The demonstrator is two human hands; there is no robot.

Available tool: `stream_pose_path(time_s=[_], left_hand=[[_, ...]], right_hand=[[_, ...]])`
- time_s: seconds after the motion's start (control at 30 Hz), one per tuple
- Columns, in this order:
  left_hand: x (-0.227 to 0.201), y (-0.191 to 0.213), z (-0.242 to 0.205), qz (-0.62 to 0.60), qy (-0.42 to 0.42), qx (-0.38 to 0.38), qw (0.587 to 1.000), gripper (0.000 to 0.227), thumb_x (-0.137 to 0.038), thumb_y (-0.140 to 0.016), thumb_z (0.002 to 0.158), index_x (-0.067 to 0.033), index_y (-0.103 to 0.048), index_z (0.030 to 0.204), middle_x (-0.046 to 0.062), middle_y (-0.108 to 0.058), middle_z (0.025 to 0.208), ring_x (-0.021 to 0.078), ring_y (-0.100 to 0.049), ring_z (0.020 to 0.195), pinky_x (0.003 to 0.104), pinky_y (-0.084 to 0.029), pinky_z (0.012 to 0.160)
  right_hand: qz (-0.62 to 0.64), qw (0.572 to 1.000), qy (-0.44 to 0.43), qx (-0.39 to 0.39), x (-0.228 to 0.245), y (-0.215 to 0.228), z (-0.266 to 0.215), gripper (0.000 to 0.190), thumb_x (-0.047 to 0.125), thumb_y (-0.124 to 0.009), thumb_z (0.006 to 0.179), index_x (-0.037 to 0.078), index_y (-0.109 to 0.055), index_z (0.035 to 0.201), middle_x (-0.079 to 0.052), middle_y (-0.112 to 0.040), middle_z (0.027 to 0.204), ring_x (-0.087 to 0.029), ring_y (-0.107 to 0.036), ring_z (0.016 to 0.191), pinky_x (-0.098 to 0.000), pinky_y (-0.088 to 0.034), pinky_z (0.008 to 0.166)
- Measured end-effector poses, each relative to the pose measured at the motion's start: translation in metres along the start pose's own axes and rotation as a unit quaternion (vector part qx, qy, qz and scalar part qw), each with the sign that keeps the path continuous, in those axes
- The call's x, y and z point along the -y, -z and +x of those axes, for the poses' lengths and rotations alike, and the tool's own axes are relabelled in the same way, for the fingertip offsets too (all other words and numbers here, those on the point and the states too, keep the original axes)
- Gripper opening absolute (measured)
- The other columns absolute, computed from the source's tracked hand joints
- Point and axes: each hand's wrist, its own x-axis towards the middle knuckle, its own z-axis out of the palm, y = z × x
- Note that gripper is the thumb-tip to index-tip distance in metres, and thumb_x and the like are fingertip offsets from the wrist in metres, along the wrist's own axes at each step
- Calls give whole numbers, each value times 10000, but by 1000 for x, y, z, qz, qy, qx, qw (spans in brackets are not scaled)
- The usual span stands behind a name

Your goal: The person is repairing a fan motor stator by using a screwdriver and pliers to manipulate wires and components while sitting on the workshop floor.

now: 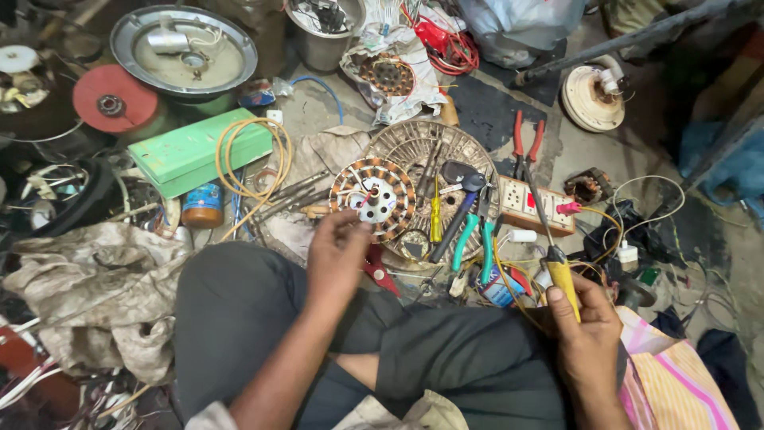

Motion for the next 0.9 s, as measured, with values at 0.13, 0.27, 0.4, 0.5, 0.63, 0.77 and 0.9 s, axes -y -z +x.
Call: stream_pose_path(time_s=[0.13, 0.27, 0.4, 0.5, 0.63, 0.77, 0.9], left_hand=[[-1, 20, -8, -291, 133, 100, 942, 466, 23, -562, 875, -18, -568, 1339, 93, -645, 1166, 220, -640, 1088, 343, -520, 923], [-26, 11, -30, -317, 110, 157, 929, 468, 68, -549, 905, 7, -518, 1368, 130, -616, 1254, 254, -629, 1179, 376, -512, 1038], [-39, -6, -40, -332, 100, 169, 923, 486, 92, -513, 916, 25, -517, 1397, 150, -623, 1278, 265, -633, 1180, 399, -505, 1064], [-38, -19, -42, -330, 86, 162, 926, 496, 123, -502, 891, 34, -528, 1378, 159, -637, 1269, 271, -650, 1163, 407, -518, 1046], [-25, -50, -58, -288, 18, 141, 947, 376, 145, -520, 902, 35, -558, 1259, 168, -675, 1222, 259, -675, 1151, 383, -528, 1048], [-4, -96, -94, -302, 50, 144, 941, 263, 118, -509, 934, -3, -567, 1160, 133, -708, 1164, 213, -696, 1096, 354, -559, 1004], [24, -108, -101, -250, -23, 174, 952, 249, 121, -499, 964, 10, -587, 1168, 135, -718, 1176, 174, -693, 1097, 295, -539, 998]], right_hand=[[154, 984, -45, 78, -6, -6, -5, 329, 180, -595, 1049, -18, -600, 1312, -35, -570, 804, -100, -471, 643, -256, -387, 576], [215, 952, -98, 195, -5, -30, -7, 345, 208, -529, 1030, -3, -525, 1303, -98, -596, 829, -148, -503, 665, -296, -438, 639], [248, 931, -142, 227, 0, -33, -7, 342, 231, -534, 1004, 20, -509, 1272, -91, -591, 839, -146, -516, 682, -300, -442, 646], [287, 920, -149, 223, -1, -28, -7, 349, 196, -600, 977, 27, -531, 1274, -35, -532, 791, -118, -480, 611, -299, -440, 591], [207, 949, -146, 189, -10, -39, -12, 328, 116, -711, 917, 14, -570, 1195, -12, -535, 785, -91, -462, 557, -277, -414, 487], [206, 944, -177, 188, -10, -62, -24, 333, 78, -745, 839, 49, -574, 1124, -32, -677, 870, -84, -529, 574, -241, -404, 448], [220, 950, -164, 149, -17, -64, -25, 322, 45, -750, 848, 53, -611, 1138, -37, -674, 872, -77, -540, 575, -239, -409, 450]])
